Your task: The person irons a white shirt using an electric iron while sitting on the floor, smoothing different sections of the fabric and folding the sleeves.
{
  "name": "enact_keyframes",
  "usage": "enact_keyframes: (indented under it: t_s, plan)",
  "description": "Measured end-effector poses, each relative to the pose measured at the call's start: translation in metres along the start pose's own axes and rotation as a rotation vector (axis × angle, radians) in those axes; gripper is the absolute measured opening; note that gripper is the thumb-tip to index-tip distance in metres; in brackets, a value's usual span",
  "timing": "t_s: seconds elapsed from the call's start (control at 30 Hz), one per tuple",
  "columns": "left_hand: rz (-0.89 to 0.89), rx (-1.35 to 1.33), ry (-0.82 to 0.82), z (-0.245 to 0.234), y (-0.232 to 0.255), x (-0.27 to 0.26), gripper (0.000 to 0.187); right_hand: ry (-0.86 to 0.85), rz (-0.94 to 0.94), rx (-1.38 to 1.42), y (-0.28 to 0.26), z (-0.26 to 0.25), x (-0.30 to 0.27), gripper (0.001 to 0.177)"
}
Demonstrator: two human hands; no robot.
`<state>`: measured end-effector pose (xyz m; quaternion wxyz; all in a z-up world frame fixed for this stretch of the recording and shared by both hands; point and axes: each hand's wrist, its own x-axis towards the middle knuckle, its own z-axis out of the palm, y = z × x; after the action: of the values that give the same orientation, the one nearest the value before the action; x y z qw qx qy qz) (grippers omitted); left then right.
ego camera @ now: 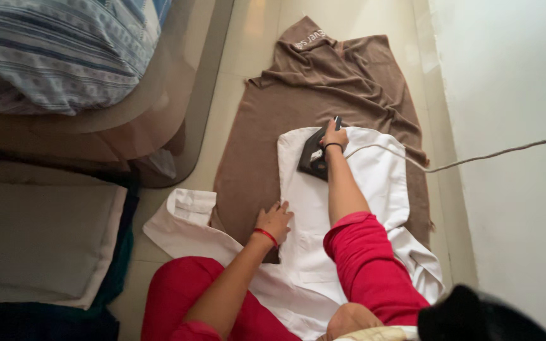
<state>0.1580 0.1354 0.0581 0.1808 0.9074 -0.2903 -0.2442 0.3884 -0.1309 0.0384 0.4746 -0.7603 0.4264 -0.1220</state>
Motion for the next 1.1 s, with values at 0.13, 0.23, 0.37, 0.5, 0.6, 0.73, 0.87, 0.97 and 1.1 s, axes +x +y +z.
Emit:
enact_keyframes:
  t_s: [0.13,0.23,0.37,0.5,0.6,0.73,0.87,0.97,1.1]
  plan:
    - [0.001,-0.003,-0.007,-0.002,-0.001,0.002,0.054,-0.002,-0.019,-0.025,-0.008,0.016,0.026,0.050]
    - [0.000,-0.017,0.001,-0.004,-0.002,0.004,0.052,-0.053,-0.033,-0.075,-0.009,0.016,0.032,0.052]
    - [0.027,-0.037,0.100,-0.009,-0.002,0.007,0.044,-0.177,0.015,0.012,0.000,0.005,0.020,0.047]
    - [-0.046,-0.209,0.261,-0.007,-0.004,0.019,0.035,-0.337,0.000,0.100,0.029,-0.017,-0.015,0.048]
    - [-0.049,-0.477,0.674,-0.002,-0.015,0.035,0.044,-0.437,0.036,0.028,0.053,-0.032,-0.055,0.056]
    - [-0.306,-0.888,0.779,-0.008,-0.030,0.053,0.032,-0.465,0.004,-0.027,0.073,-0.052,-0.122,0.052]
    - [-0.314,-1.752,0.765,-0.009,-0.053,0.064,0.034,-0.422,-0.067,-0.099,0.070,-0.058,-0.171,0.057]
    - [-0.431,-2.053,0.707,-0.006,-0.064,0.067,0.034,-0.406,-0.061,-0.093,0.059,-0.052,-0.172,0.059]
    - [-0.444,-2.102,0.752,-0.007,-0.058,0.074,0.033,-0.391,-0.135,-0.183,0.039,-0.019,-0.129,0.062]
